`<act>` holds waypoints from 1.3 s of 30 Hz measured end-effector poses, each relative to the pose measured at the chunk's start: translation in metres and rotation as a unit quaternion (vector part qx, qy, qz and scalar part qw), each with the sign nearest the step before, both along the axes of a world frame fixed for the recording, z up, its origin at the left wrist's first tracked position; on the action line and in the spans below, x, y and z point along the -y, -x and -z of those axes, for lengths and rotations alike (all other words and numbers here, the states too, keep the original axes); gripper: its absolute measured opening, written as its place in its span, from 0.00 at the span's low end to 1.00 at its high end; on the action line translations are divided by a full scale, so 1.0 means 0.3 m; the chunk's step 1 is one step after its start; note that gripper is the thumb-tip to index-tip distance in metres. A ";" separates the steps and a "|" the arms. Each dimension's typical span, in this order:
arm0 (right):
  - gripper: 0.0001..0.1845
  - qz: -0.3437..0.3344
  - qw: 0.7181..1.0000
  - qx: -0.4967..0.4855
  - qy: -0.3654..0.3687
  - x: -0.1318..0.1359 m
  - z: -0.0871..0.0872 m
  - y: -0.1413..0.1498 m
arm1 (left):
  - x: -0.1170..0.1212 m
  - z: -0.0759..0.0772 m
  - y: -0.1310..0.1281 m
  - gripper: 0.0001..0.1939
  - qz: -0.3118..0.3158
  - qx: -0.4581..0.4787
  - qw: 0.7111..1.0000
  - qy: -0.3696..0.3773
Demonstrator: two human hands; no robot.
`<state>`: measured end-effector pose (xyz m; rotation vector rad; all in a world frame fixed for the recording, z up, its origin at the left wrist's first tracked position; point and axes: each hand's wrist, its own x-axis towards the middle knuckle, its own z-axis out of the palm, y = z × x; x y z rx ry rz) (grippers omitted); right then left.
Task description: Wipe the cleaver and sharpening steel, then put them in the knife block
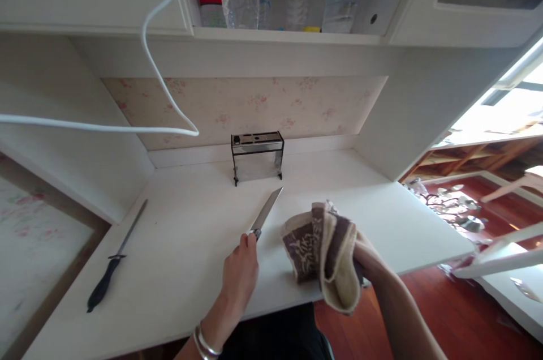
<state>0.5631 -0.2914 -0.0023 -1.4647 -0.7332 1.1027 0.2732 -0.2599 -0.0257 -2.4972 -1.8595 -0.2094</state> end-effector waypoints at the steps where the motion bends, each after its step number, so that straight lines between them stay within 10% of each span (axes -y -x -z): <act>1: 0.20 -0.031 0.999 0.023 0.032 -0.002 -0.005 -0.027 | -0.004 0.002 -0.004 0.11 0.002 0.005 1.000 -0.005; 6: 0.26 0.008 0.987 0.124 0.105 -0.009 -0.024 -0.130 | -0.021 0.020 -0.022 0.10 0.003 -0.001 1.000 -0.026; 16: 0.16 0.091 0.957 -0.269 0.060 0.053 -0.002 -0.080 | 0.005 0.066 -0.087 0.07 0.034 0.085 0.995 0.033; 39: 0.19 0.187 0.913 -0.362 0.008 0.085 0.116 0.066 | 0.053 0.048 -0.254 0.12 0.089 0.064 0.990 0.092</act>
